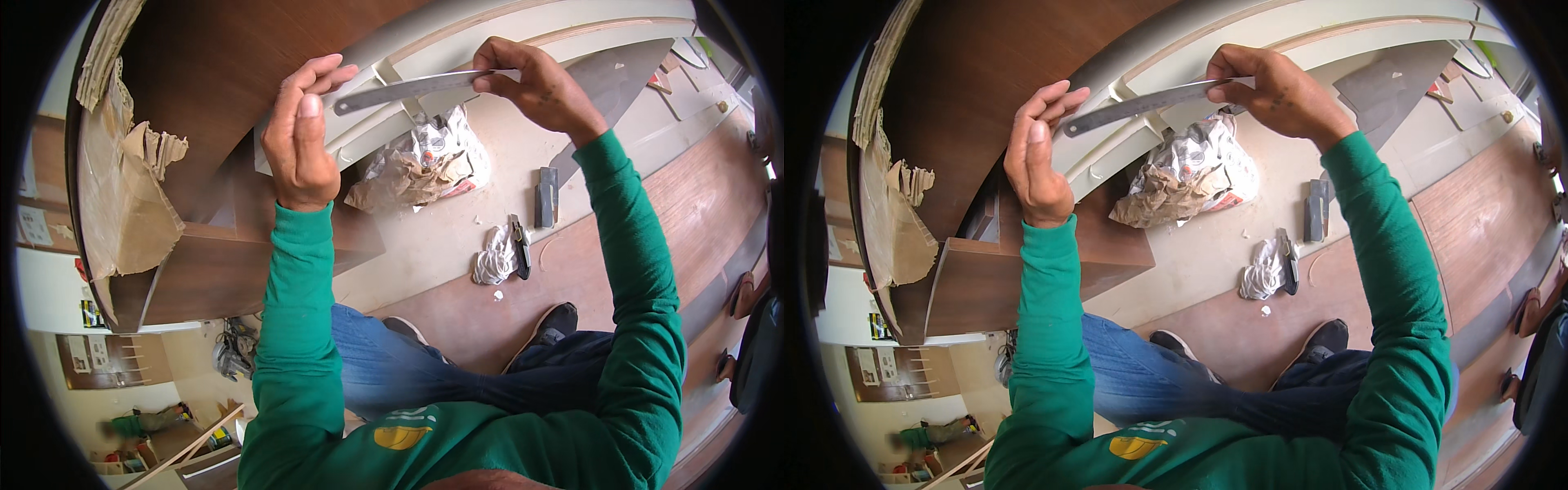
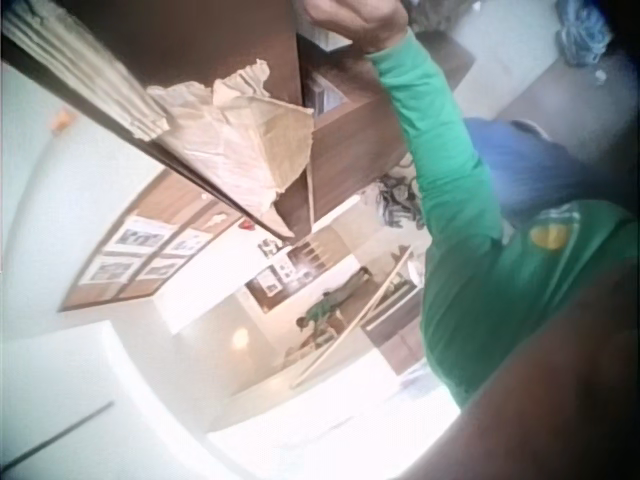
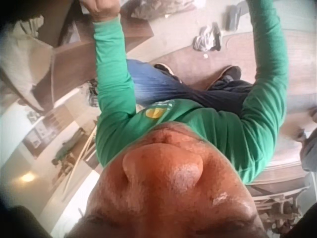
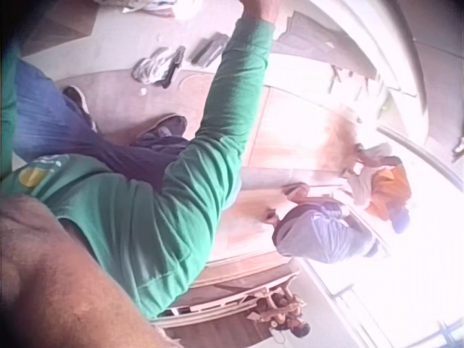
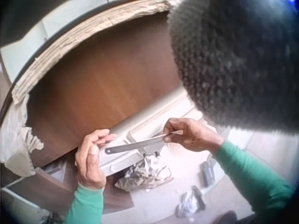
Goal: The person is installing a white trim piece on a wooden cabinet. They use a metal ruler to measure and align the trim, then use a utility knife to cut it to size. The person repeatedly checks the fit and makes adjustments.
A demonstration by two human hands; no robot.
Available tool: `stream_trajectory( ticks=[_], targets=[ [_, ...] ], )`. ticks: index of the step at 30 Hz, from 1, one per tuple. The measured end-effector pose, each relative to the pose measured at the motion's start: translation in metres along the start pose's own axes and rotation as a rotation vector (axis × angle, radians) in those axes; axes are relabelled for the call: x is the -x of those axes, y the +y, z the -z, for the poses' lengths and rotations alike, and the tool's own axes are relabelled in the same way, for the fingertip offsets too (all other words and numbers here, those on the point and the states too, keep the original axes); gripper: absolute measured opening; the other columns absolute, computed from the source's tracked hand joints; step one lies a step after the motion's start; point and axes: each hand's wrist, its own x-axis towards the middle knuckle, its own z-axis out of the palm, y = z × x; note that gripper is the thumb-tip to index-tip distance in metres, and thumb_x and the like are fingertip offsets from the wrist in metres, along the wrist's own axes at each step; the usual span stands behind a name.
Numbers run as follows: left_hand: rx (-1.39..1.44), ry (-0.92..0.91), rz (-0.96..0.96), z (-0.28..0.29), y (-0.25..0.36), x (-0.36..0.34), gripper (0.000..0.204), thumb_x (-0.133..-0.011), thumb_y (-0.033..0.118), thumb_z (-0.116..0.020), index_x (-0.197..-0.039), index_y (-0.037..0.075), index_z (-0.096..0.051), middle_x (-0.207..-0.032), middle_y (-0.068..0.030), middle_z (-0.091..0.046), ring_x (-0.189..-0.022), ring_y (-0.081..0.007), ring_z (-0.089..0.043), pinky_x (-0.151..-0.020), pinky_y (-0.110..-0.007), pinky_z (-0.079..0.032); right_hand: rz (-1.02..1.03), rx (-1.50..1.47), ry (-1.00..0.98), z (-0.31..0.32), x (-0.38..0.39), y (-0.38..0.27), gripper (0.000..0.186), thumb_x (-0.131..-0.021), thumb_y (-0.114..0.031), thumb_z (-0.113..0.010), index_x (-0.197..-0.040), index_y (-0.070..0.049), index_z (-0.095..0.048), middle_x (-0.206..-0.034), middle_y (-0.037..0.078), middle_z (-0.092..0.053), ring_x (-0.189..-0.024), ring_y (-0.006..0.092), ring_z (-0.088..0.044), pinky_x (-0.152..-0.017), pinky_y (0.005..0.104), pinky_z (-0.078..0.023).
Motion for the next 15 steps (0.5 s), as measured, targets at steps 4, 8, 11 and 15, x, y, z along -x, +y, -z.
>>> stream_trajectory(
  ticks=[4, 8, 11, 15],
  targets=[
    [-0.144, 0.063, -0.071, -0.004, -0.011, 0.001, 0.031, -0.11, 0.021, -0.071, -0.131, -0.002, -0.074, -0.114, -0.015, -0.082, -0.109, -0.0228, -0.077, -0.102, -0.038, -0.059, 0.06, 0.05, 0.154, -0.025, 0.006, 0.006, 0.019, -0.106, -0.019, -0.077, -0.116, -0.005, -0.071, -0.106, 0.011, -0.079, -0.102, 0.0251, -0.073, -0.09, 0.0439, -0.055],
    [-0.231, 0.137, 0.029, -0.008, -0.017, 0.004, 0.035, -0.105, 0.028, -0.082, -0.123, -0.001, -0.079, -0.108, -0.0099, -0.082, -0.101, -0.02, -0.076, -0.097, -0.036, -0.06, 0.008, 0.049, 0.183, -0.03, 0.005, -0.004, 0.017, -0.106, -0.019, -0.076, -0.114, -0.006, -0.07, -0.103, 0.012, -0.08, -0.102, 0.0275, -0.076, -0.088, 0.0439, -0.057],
    [-0.217, 0.175, 0.076, -0.009, -0.021, 0.002, 0.036, -0.105, 0.032, -0.082, -0.12, -0.001, -0.08, -0.107, -0.0087, -0.082, -0.098, -0.0188, -0.075, -0.094, -0.035, -0.06, -0.007, 0.005, 0.228, -0.04, 0.006, -0.004, 0.015, -0.107, -0.019, -0.074, -0.112, -0.005, -0.069, -0.096, 0.01, -0.08, -0.094, 0.0289, -0.076, -0.085, 0.0431, -0.058],
    [-0.24, 0.238, 0.083, -0.025, -0.014, 0.0, 0.038, -0.105, 0.034, -0.082, -0.119, -0.002, -0.081, -0.104, -0.0084, -0.081, -0.095, -0.017, -0.074, -0.091, -0.034, -0.059, 0.001, -0.035, 0.287, -0.055, 0.012, 0.007, 0.015, -0.11, -0.019, -0.071, -0.115, -0.004, -0.071, -0.091, 0.009, -0.079, -0.082, 0.0277, -0.073, -0.078, 0.0416, -0.057]
  ],
)
